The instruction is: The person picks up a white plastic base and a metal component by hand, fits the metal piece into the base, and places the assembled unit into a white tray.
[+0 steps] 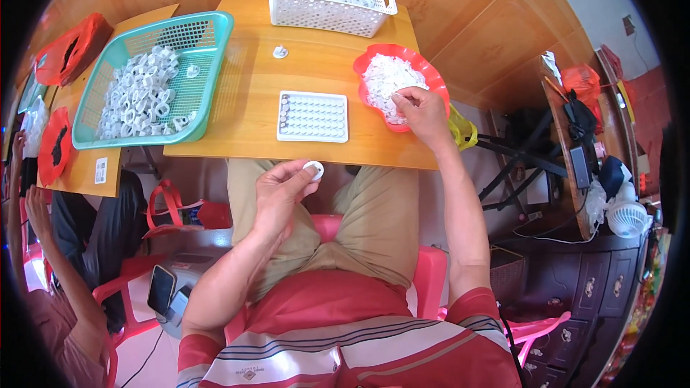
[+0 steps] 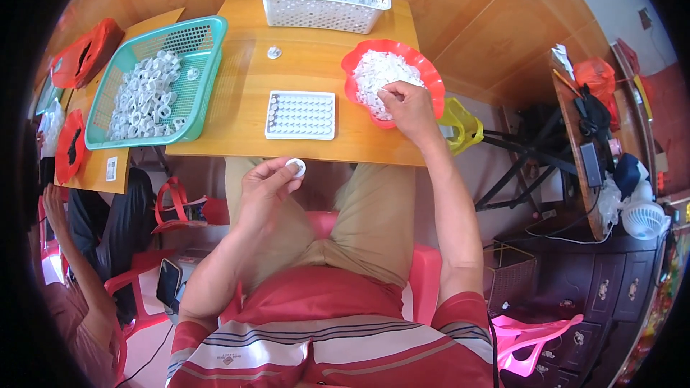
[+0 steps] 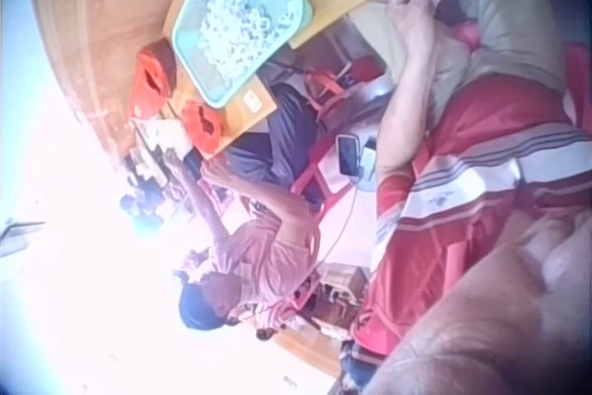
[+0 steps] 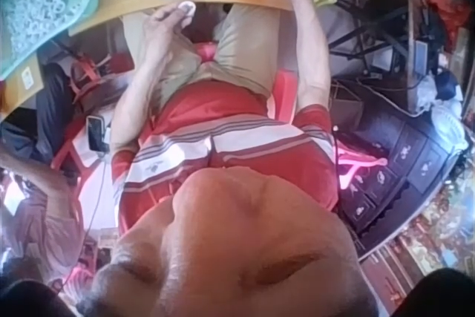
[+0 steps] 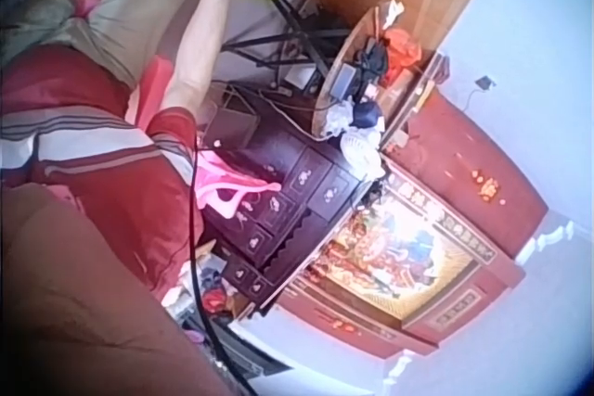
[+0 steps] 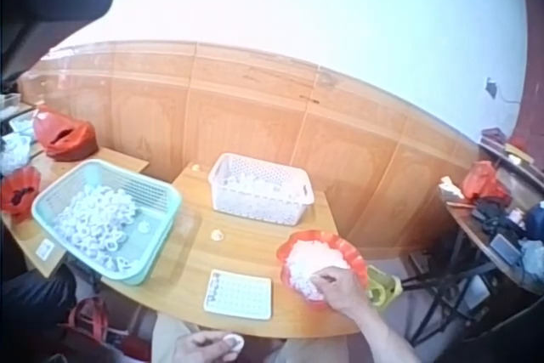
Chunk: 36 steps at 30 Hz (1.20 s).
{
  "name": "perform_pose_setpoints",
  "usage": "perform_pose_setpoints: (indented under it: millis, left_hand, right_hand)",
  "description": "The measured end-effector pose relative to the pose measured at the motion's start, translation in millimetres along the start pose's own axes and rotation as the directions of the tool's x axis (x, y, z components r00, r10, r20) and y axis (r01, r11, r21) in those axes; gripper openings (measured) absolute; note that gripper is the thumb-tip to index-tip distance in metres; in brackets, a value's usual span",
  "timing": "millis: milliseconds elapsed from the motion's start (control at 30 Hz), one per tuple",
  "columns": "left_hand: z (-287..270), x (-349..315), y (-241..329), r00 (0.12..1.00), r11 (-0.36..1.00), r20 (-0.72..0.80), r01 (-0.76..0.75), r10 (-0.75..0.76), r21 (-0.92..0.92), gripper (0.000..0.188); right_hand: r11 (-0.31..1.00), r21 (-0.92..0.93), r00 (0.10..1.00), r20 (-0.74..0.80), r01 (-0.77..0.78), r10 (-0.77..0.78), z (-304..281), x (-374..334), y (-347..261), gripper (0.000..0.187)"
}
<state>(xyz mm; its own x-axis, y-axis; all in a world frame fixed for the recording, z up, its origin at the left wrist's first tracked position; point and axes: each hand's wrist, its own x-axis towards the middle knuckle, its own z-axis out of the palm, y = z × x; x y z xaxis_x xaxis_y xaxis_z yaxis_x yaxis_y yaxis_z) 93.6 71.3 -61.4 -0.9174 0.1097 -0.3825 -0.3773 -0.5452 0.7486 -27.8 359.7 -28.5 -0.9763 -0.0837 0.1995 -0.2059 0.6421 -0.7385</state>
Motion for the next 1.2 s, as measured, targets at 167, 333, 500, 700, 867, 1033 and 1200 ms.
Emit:
perform_pose_setpoints:
  millis: [167,333,500,700,867,1033,1200]
  left_hand:
    - [0,0,0,1.0,1.0,0.012,-0.001,0.001,-0.002,0.018]
    - [0,-1,-2,1.0,1.0,0.015,0.005,-0.005,-0.002,0.02]
    - [1,0,-5,0.999,1.0,0.041,-0.021,0.021,-0.002,0.023]
    - [3,-1,-6,0.999,1.0,0.033,-0.013,0.013,0.002,0.024]
    - [1,-1,-8,0.999,1.0,0.051,-0.014,0.014,0.005,0.027]
    - [1,-2,-11,0.998,0.999,0.049,-0.042,0.041,0.008,0.027]
    - [0,-1,-11,0.997,0.997,0.044,-0.066,0.065,0.026,0.027]
  right_hand:
    - [0.989,0.13,0.998,-0.01,0.063,-0.062,5,-13,-15,0.022]
    - [0.928,0.365,0.995,0.087,-0.078,0.05,23,-39,-48,0.019]
    - [0.855,0.501,0.976,0.214,-0.138,0.032,47,-68,-57,0.015]
    - [0.789,0.572,0.959,0.273,-0.225,0.076,72,-87,-76,0.021]
    - [0.837,0.494,0.96,0.255,-0.234,0.117,84,-93,-79,0.019]
    - [0.871,0.457,0.971,0.224,-0.181,0.084,91,-98,-84,0.015]
    - [0.927,0.366,0.988,0.155,-0.08,0.024,94,-99,-86,0.013]
